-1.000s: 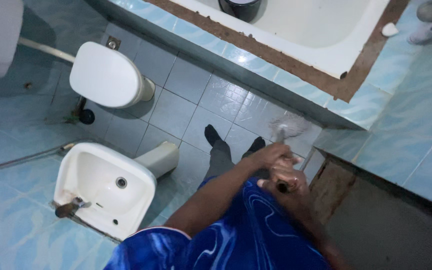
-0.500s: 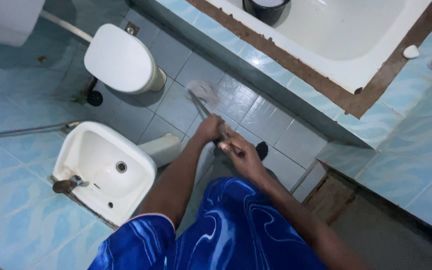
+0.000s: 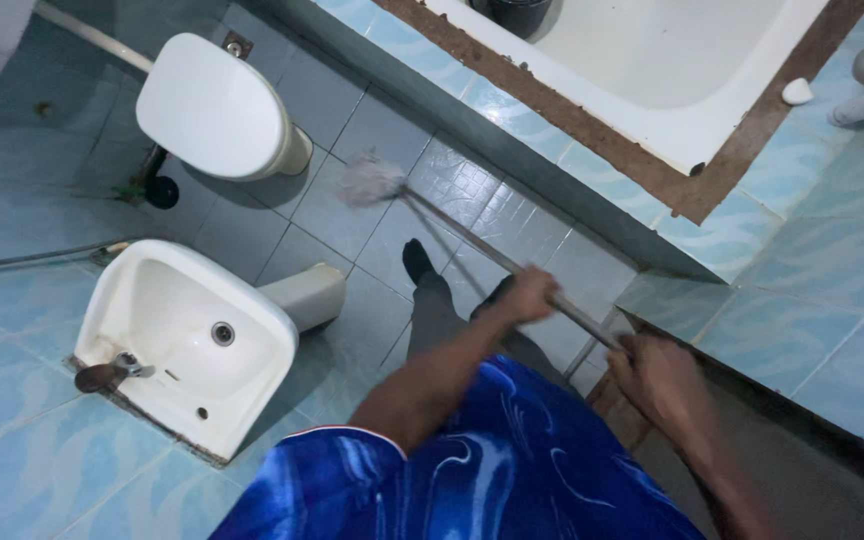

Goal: The person mops a tiled floor in a bathroom, moves a mop across the surface around a toilet and sink, and wrings out the mop head by hand into buckets of soapy water inside a bathtub.

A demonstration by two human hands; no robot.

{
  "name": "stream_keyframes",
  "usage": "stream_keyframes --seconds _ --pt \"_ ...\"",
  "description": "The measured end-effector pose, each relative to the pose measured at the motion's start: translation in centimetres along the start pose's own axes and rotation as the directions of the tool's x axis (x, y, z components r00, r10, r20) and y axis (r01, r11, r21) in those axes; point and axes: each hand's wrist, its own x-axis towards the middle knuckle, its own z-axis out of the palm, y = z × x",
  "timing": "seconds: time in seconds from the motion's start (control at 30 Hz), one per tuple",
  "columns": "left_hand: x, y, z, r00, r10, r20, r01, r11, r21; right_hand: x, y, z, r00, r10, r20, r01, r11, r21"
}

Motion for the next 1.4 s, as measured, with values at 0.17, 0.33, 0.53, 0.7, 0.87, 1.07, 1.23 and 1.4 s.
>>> stream_keyframes --seconds 0.17,0.33,0.53,0.7,0.87,1.07,1.23,1.4 --pt "1.5 10.4 9.8 0.816 0.151 0.558 -0.105 0.988 -0.114 -4.5 7.5 1.3 0.961 0.224 0.16 -0.167 0.936 -0.31" --pt "-0.1 14.1 9.8 0.648 0.236 0.724 -0.099 0.969 -0.227 -7.4 12.6 4.6 0.914 0.325 0.242 -0.324 0.945 -0.049" --pt "-0.5 12.7 4.2 0.725 0.147 0.673 -0.105 0.989 -0.103 -3.8 11.5 7.5 0.864 0.367 0.345 -0.387 0.922 -0.01" --pt "-1.2 3.7 -2.0 0.895 -0.083 0.439 -0.01 0.979 0.205 5.2 3.9 11.7 0.989 0.068 0.132 -0.103 0.953 0.286" --pt "-2.3 -3.9 -10.6 0.895 -0.305 0.325 0.189 0.92 0.342 14.8 -4.7 16.0 0.979 -0.2 0.034 0.182 0.94 0.29" --pt "-2.6 -7.5 -8.9 0.993 -0.107 0.053 0.082 0.932 0.352 16.5 -5.0 15.5 0.98 -0.172 0.095 0.145 0.959 0.243" --pt "-0.4 0.2 1.6 0.997 0.045 0.056 -0.042 0.998 -0.045 10.3 4.8 11.2 0.99 -0.144 -0.003 0.143 0.985 0.099" --pt "1.8 14.2 7.8 0.929 0.294 0.225 -0.229 0.934 -0.273 -1.4 10.7 3.4 0.918 0.334 0.212 -0.344 0.939 0.013"
